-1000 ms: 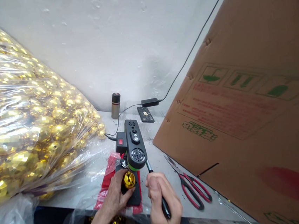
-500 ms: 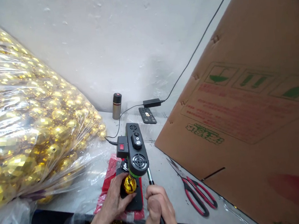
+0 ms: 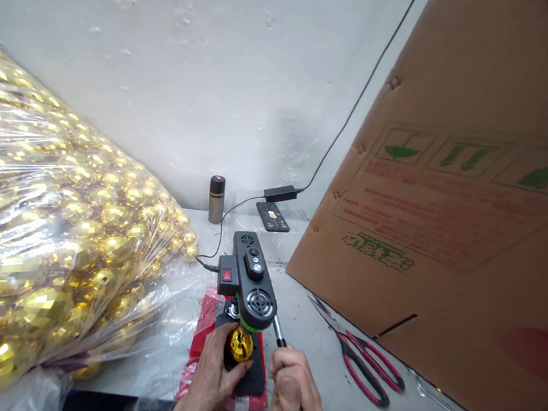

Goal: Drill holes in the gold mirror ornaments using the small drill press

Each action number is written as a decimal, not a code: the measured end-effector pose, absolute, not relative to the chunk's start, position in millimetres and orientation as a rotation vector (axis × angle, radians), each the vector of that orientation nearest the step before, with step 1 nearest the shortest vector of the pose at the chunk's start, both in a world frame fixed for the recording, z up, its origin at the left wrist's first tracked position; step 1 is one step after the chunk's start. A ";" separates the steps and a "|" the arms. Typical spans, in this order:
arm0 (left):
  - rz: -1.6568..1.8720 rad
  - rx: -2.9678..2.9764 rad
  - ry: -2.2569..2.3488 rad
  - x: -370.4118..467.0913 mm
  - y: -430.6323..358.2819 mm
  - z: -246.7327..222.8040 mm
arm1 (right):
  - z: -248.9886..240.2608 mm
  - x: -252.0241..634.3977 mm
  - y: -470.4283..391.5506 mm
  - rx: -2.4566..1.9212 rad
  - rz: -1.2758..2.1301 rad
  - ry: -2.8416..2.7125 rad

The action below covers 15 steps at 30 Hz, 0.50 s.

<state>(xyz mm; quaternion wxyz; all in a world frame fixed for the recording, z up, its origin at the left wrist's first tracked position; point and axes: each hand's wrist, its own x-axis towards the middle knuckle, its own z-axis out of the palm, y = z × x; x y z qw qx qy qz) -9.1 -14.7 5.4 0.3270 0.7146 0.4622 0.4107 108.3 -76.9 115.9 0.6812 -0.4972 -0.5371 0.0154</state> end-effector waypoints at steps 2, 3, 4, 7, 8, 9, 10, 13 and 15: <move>1.091 1.863 1.214 -8.7 -14.6 6.3 | 114.8 108.6 -77.0 -1.104 0.053 -1.198; 1.096 1.858 1.215 -8.4 -14.5 6.9 | 114.4 108.6 -77.1 -1.098 0.062 -1.194; 1.096 1.854 1.215 -8.2 -14.5 7.5 | 114.0 108.5 -77.2 -1.094 0.068 -1.189; 1.086 1.853 1.207 -7.7 -14.3 9.7 | 114.1 107.5 -77.2 -1.096 0.070 -1.179; 1.086 1.853 1.205 -7.6 -14.3 10.3 | 114.3 107.0 -77.1 -1.097 0.067 -1.176; 1.087 1.852 1.205 -7.4 -14.3 10.7 | 114.5 106.4 -76.8 -1.099 0.063 -1.172; 1.087 1.851 1.205 -7.3 -14.3 11.1 | 114.7 105.9 -76.6 -1.102 0.058 -1.167; 1.086 1.851 1.204 -7.2 -14.4 11.4 | 113.8 105.3 -75.8 -1.110 0.036 -1.154; 1.093 1.853 1.197 -7.4 -14.4 11.3 | 112.2 105.9 -75.2 -1.105 0.026 -1.159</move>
